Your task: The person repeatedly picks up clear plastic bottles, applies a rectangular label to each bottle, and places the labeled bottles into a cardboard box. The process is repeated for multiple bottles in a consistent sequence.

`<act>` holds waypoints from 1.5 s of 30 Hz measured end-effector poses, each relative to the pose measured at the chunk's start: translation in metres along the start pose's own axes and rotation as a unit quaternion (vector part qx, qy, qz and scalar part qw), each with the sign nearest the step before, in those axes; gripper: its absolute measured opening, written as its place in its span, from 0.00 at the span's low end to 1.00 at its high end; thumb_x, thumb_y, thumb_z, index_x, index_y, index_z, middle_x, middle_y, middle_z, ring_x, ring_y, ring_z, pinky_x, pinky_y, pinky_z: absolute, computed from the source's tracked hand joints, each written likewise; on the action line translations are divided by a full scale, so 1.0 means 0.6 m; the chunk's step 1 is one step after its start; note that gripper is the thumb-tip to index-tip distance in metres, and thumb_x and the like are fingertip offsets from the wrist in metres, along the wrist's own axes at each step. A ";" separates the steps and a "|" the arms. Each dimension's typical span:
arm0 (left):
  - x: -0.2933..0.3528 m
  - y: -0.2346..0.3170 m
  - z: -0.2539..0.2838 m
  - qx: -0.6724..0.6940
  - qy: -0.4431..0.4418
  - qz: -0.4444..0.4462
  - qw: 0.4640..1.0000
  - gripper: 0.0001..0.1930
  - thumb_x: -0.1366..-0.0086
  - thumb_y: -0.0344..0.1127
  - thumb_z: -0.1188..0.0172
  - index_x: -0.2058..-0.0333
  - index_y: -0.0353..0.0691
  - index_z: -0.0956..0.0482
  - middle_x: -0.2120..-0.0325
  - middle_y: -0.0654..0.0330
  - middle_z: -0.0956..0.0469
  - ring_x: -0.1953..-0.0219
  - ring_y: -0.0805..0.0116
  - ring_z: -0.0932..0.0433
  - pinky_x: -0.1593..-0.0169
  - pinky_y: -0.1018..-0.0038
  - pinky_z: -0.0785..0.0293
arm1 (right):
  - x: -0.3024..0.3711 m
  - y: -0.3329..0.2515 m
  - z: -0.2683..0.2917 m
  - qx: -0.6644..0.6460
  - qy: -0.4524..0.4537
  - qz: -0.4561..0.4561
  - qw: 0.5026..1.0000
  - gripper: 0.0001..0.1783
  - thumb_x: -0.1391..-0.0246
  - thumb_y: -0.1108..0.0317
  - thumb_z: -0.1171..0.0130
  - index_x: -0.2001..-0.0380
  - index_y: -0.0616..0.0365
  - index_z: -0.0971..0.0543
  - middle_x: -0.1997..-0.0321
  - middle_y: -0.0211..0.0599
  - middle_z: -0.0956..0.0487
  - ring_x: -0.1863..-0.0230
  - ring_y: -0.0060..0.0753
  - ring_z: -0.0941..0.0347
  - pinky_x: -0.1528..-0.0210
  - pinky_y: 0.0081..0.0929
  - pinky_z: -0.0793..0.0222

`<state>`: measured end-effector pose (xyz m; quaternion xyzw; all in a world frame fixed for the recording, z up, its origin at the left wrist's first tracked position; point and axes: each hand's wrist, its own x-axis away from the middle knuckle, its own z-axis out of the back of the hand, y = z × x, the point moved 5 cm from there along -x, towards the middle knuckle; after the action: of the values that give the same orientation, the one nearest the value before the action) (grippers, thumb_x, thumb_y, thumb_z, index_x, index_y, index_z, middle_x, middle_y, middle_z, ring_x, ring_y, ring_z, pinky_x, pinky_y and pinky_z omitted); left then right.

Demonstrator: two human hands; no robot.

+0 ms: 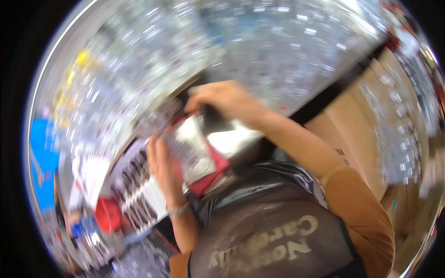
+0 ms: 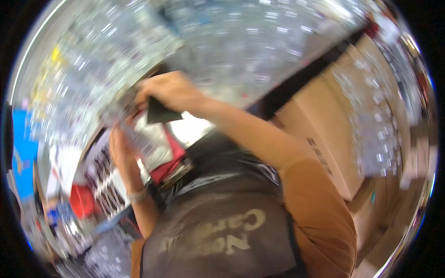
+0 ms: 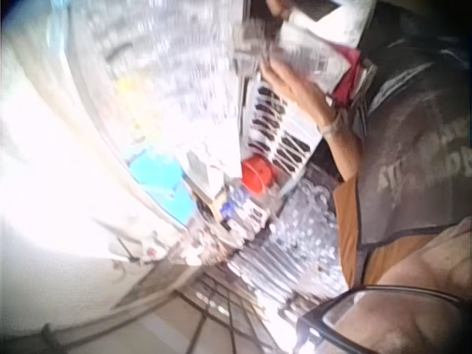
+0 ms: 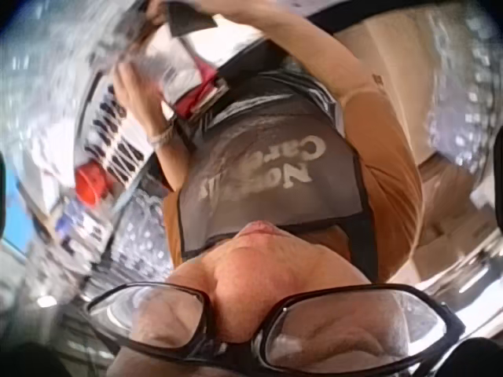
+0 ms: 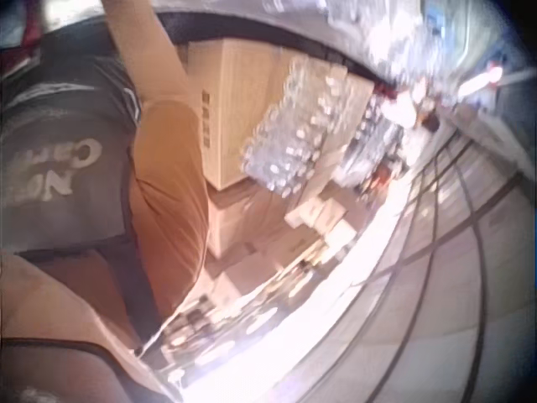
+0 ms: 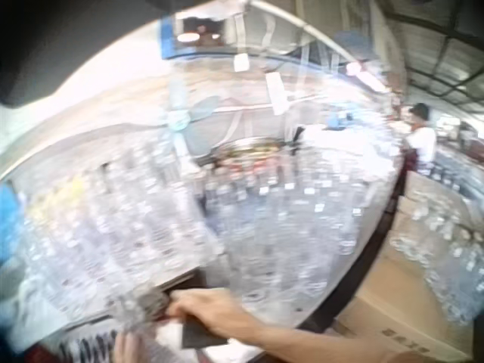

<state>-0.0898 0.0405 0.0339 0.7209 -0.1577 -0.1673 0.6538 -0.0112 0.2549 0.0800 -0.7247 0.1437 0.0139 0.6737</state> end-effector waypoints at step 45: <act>0.147 0.024 -0.338 -0.274 -0.366 -0.185 0.870 0.28 0.32 0.39 0.38 0.37 0.35 0.32 0.36 0.48 0.32 0.43 0.53 0.24 0.43 0.62 0.28 | 0.709 -0.388 0.526 0.705 0.520 -0.212 0.433 0.30 0.42 0.45 0.40 0.45 0.55 0.22 0.48 0.46 0.19 0.47 0.53 0.23 0.45 0.43 0.28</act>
<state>0.0795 0.1803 0.0630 0.4161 -0.1970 -0.5733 0.6777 0.5042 0.4958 0.1865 0.1234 0.2685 -0.6150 0.7311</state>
